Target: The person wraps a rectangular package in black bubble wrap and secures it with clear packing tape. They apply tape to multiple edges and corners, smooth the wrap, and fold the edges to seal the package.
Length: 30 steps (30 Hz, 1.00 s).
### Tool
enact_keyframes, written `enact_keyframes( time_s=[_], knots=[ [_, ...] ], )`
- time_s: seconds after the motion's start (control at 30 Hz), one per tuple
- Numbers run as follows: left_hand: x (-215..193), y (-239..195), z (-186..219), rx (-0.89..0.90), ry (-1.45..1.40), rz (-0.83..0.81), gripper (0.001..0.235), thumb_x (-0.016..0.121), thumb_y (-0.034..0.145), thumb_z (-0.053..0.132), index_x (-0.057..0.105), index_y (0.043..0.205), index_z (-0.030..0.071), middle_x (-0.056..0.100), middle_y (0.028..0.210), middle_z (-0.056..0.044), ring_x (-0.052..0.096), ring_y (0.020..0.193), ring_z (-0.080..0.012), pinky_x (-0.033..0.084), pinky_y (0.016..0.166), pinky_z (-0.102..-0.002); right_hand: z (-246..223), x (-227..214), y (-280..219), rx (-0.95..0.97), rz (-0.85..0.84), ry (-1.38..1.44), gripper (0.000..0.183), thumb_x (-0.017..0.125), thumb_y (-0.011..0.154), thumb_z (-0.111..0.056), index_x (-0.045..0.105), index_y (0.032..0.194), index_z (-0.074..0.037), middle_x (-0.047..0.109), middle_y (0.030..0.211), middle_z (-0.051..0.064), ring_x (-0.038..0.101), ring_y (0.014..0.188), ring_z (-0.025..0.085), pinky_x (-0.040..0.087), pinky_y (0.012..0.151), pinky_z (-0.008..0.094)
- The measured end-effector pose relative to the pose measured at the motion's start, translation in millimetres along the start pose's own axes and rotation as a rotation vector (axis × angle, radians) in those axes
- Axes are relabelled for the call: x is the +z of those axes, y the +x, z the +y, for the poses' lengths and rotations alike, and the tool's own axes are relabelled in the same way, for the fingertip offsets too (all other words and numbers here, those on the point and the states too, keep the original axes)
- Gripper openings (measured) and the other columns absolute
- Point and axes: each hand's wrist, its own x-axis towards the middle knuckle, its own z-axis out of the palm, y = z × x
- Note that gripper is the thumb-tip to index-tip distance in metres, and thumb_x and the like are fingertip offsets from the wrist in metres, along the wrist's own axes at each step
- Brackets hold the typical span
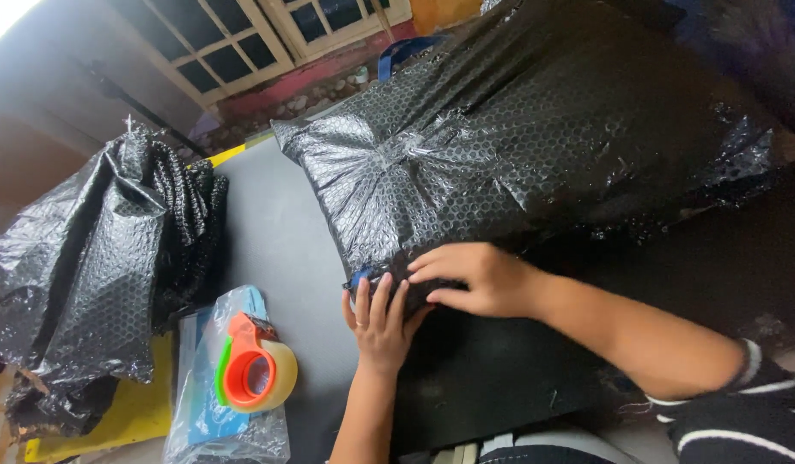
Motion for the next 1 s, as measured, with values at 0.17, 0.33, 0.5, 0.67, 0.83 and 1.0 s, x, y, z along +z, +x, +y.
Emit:
enact_keyframes(
  time_s=[0.17,0.33,0.5,0.67,0.83,1.0],
  knots=[
    [-6,-2,-6,-0.033,-0.04,-0.057,0.056,0.074,0.088,0.054,0.069,0.136,0.024,0.061,0.144,-0.004,0.045,0.144,-0.0334,0.026,0.122,-0.059,-17,-95,-13,0.227,0.127,-0.106,0.008,0.078,0.086,-0.006,0.079,0.094,-0.01,0.08,0.097,0.009,0.077,0.092,0.03,0.058,0.082,0.04],
    [-17,-9,-40,-0.284,0.126,-0.279,0.046,0.065,0.098,0.053,0.064,0.137,0.029,0.057,0.151,0.003,0.032,0.154,-0.04,0.008,0.127,-0.064,-15,-172,-106,0.566,0.382,-0.486,0.004,0.076,0.103,0.007,0.075,0.104,0.003,0.074,0.109,0.017,0.069,0.106,0.027,0.052,0.104,0.038],
    [-18,-5,-50,-0.577,0.209,-0.335,0.061,0.067,0.099,0.02,0.048,0.157,0.025,0.017,0.173,-0.014,-0.002,0.156,-0.0523,0.008,0.117,-0.082,15,-205,-236,0.923,0.663,-0.389,0.011,0.068,0.116,0.001,0.068,0.127,-0.001,0.068,0.127,0.012,0.064,0.114,0.02,0.049,0.103,0.028],
    [-18,6,-27,-0.549,0.208,-0.289,0.073,0.071,0.095,0.03,0.042,0.161,0.017,0.01,0.173,-0.022,0.002,0.157,-0.0534,0.017,0.124,-0.072,42,-198,-281,1.192,0.479,-0.159,0.039,0.068,0.093,-0.009,0.061,0.131,-0.004,0.065,0.126,0.012,0.06,0.118,0.022,0.042,0.107,0.034],
    [-22,21,-11,-0.258,0.154,-0.051,0.038,0.07,0.1,0.027,0.063,0.131,0.007,0.04,0.158,-0.025,0.027,0.153,-0.0427,0.034,0.123,-0.067,54,-175,-283,1.291,0.581,-0.096,0.025,0.075,0.094,-0.023,0.057,0.109,-0.016,0.062,0.101,-0.002,0.056,0.092,0.011,0.041,0.084,0.027],
    [-25,42,8,-0.079,0.033,0.007,0.022,0.068,0.099,0.022,0.067,0.117,0.008,0.054,0.14,-0.018,0.047,0.135,-0.0377,0.045,0.111,-0.055,72,-164,-299,1.279,0.523,-0.276,0.04,0.071,0.086,-0.008,0.066,0.126,-0.008,0.07,0.115,0.014,0.065,0.11,0.029,0.047,0.088,0.039]
  ],
)
